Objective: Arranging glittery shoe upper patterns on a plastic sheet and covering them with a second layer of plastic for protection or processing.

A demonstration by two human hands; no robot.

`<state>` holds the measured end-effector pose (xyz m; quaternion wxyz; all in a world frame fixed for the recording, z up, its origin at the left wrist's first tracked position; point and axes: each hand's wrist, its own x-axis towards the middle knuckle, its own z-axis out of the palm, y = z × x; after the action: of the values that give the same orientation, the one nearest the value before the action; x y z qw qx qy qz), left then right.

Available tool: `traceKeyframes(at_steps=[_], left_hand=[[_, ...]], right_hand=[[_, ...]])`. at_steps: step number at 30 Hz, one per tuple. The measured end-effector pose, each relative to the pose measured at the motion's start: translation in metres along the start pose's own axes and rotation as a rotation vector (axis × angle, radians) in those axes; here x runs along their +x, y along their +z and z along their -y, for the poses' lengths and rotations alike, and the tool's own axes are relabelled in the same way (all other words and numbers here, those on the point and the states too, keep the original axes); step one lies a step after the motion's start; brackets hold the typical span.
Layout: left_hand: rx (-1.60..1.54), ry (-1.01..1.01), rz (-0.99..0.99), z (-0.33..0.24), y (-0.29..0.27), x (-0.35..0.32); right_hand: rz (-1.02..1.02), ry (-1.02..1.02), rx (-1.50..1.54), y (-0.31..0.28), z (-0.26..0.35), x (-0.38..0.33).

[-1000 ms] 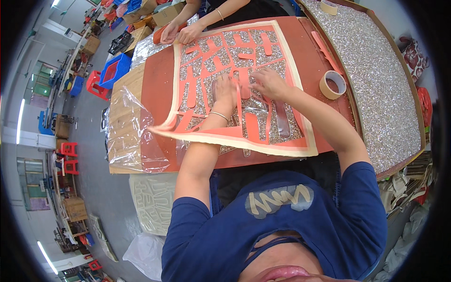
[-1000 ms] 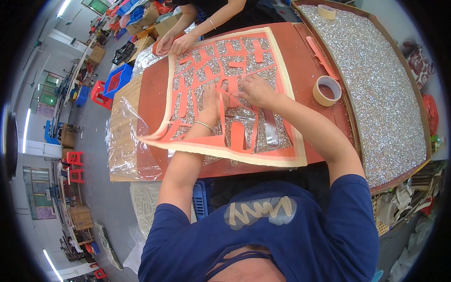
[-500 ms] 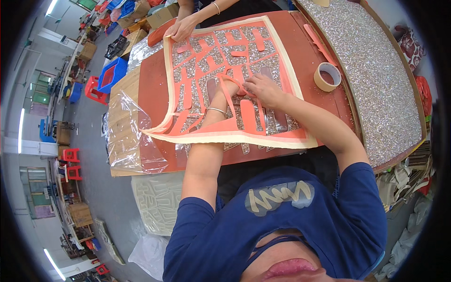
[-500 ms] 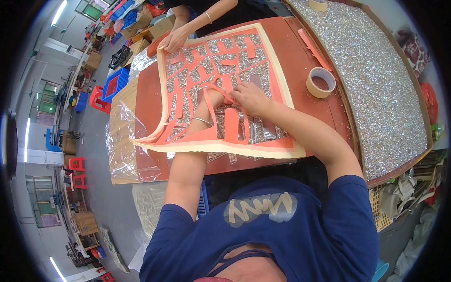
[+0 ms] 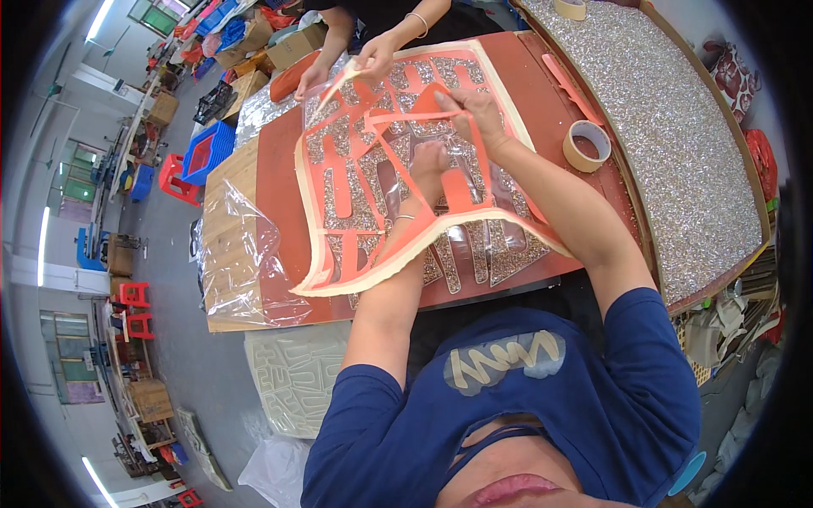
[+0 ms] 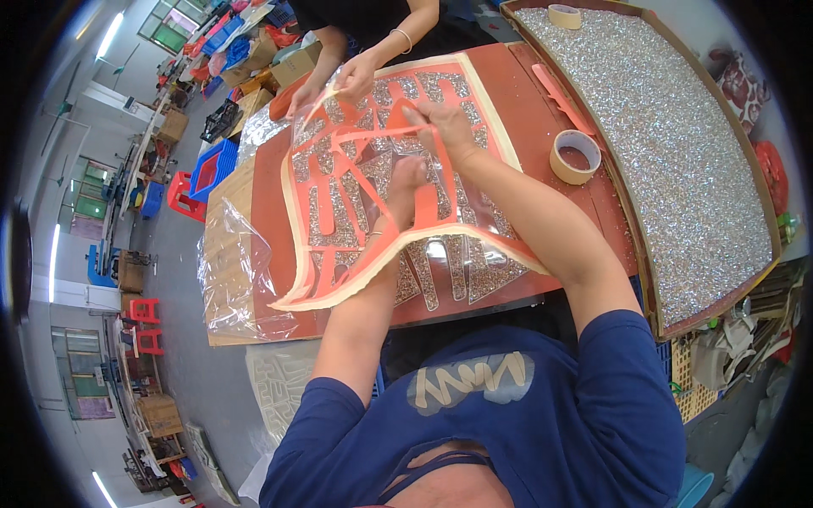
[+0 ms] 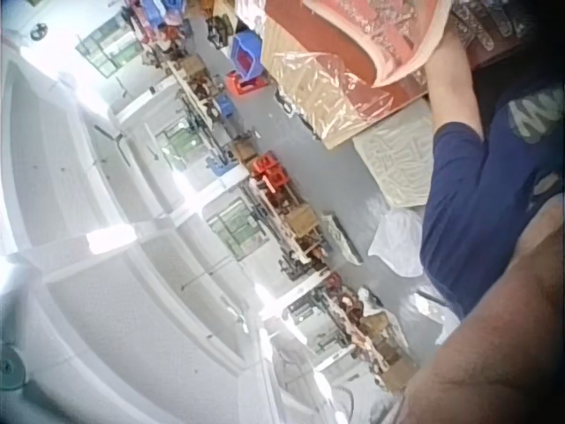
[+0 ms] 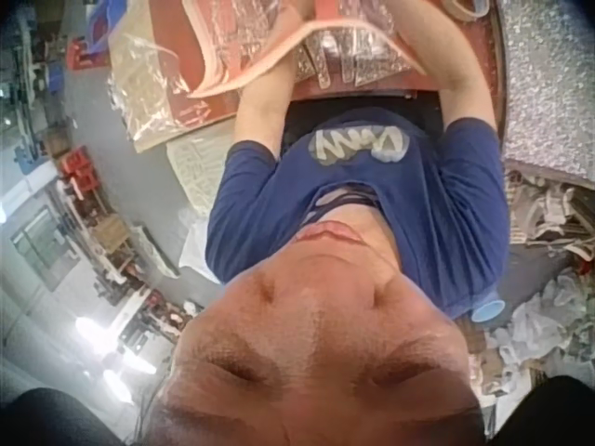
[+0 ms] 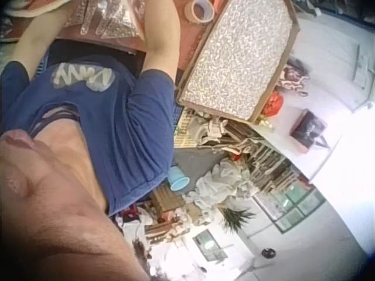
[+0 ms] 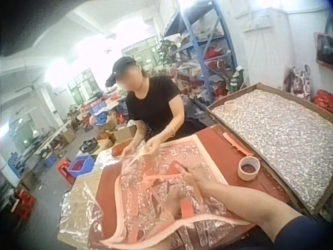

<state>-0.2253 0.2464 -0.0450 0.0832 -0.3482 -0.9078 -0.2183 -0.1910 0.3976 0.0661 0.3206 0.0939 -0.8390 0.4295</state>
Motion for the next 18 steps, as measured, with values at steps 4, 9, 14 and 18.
traceKeyframes(at_steps=[4,9,14,18], left_hand=[[0.058,-0.138,-0.106,-0.039,0.002,0.0],[0.137,-0.243,0.039,-0.047,-0.002,0.007],[0.312,-0.266,0.166,-0.065,0.014,-0.001],[0.333,-0.315,0.275,-0.096,0.001,0.004]], right_hand=[[0.417,-0.08,-0.122,-0.033,-0.003,-0.016],[0.742,-0.153,-0.505,-0.091,-0.034,-0.089],[1.046,-0.122,-0.319,-0.166,0.026,-0.164],[1.033,-0.307,-0.395,-0.179,0.04,-0.196]])
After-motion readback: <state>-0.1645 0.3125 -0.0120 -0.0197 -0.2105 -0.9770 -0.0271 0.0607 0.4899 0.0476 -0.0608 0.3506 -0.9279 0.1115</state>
